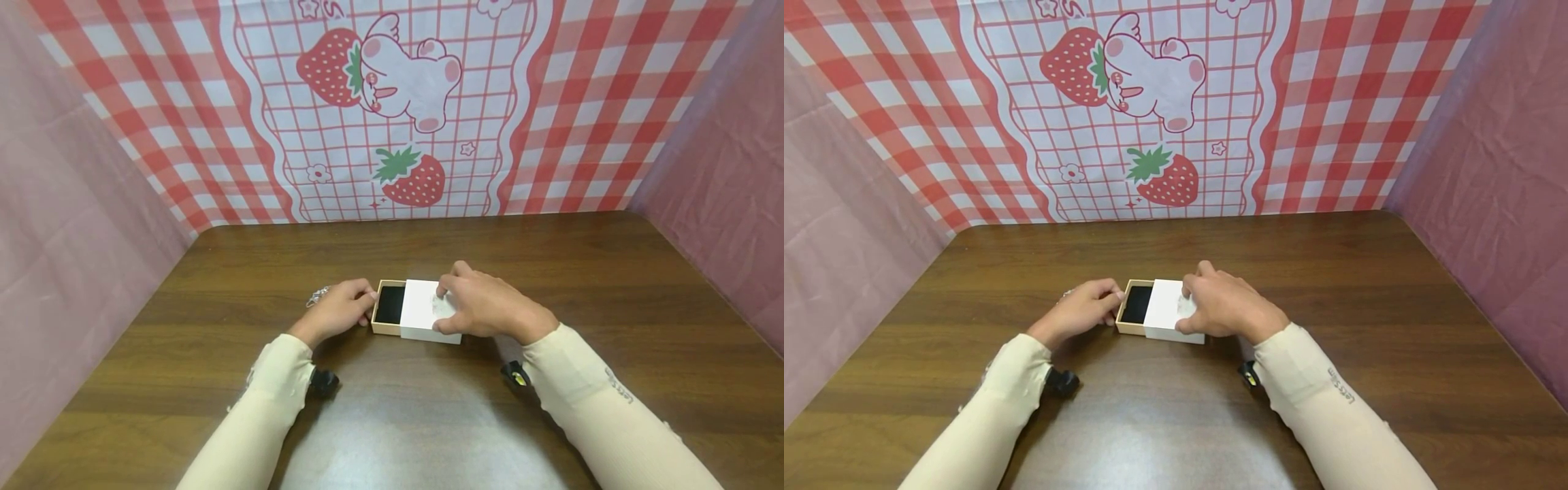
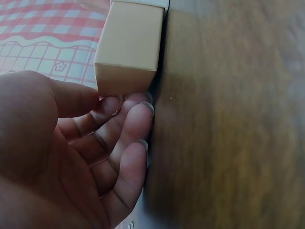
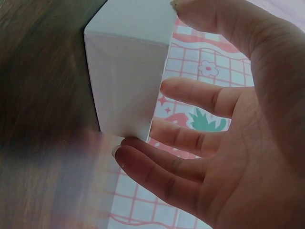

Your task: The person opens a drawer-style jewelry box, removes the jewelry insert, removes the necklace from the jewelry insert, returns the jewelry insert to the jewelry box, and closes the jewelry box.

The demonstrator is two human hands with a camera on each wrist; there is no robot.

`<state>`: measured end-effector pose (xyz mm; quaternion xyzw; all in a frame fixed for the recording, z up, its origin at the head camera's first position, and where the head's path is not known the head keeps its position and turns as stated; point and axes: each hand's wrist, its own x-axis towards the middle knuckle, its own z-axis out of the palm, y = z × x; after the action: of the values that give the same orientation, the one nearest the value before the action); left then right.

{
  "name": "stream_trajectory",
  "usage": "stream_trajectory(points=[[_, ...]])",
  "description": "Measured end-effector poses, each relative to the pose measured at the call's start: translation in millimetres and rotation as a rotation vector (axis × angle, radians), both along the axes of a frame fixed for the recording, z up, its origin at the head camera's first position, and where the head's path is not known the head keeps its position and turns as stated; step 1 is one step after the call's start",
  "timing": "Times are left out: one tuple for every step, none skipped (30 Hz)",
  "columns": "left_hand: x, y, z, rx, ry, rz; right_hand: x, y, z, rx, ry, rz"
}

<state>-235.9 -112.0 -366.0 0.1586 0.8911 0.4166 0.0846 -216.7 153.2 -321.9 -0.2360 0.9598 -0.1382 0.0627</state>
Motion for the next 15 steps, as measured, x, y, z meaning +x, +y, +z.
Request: stream_trajectory(points=[[0.1,0.5,-0.3,0.001,0.000,0.000,-0.1,0.1,0.0,-0.001,0.002,0.003],[0.1,0.9,-0.5,0.006,-0.001,-0.001,-0.2,0.2,0.0,-0.002,0.005,0.006],[0.2,1.3,-0.7,0.007,-0.003,-0.001,-0.3,0.3,0.1,-0.002,0.008,0.009],[0.2,1.8,-0.7,0.008,-0.004,-0.002,-0.4,0.5,0.0,-0.003,0.009,0.010],[0.2,2.0,-0.8,0.007,-0.004,-0.003,-0.5,0.6,-0.1,-0.004,0.010,0.012],[0.2,2.2,-1.0,0.006,-0.006,-0.003,-0.6,0.8,-0.1,-0.005,0.011,0.014],[0.2,2.3,-1.1,0.005,-0.007,-0.001,-0.8,0.8,-0.3,-0.007,0.013,0.015],[0.1,2.4,-1.3,0.006,-0.008,0.000,-0.8,0.9,-0.4,-0.009,0.012,0.015],[0.1,2.5,-1.5,0.005,-0.010,0.000,-0.9,1.0,-0.5,-0.010,0.011,0.015],[0.3,2.7,-1.6,0.007,-0.012,-0.001,-1.0,0.9,-0.7,-0.012,0.010,0.015],[0.4,2.9,-1.6,0.007,-0.013,-0.002,-1.0,0.9,-0.7,-0.013,0.011,0.016],[0.7,3.3,-1.6,0.008,-0.016,-0.004,-1.0,0.9,-0.8,-0.013,0.011,0.016],[0.9,3.8,-1.4,0.009,-0.019,-0.011,-1.0,0.9,-1.0,-0.013,0.011,0.016],[1.2,4.4,-1.2,0.009,-0.020,-0.020,-1.0,0.9,-1.1,-0.013,0.014,0.018],[1.7,5.0,-0.8,0.009,-0.021,-0.029,-0.9,0.8,-1.2,-0.014,0.017,0.019]])
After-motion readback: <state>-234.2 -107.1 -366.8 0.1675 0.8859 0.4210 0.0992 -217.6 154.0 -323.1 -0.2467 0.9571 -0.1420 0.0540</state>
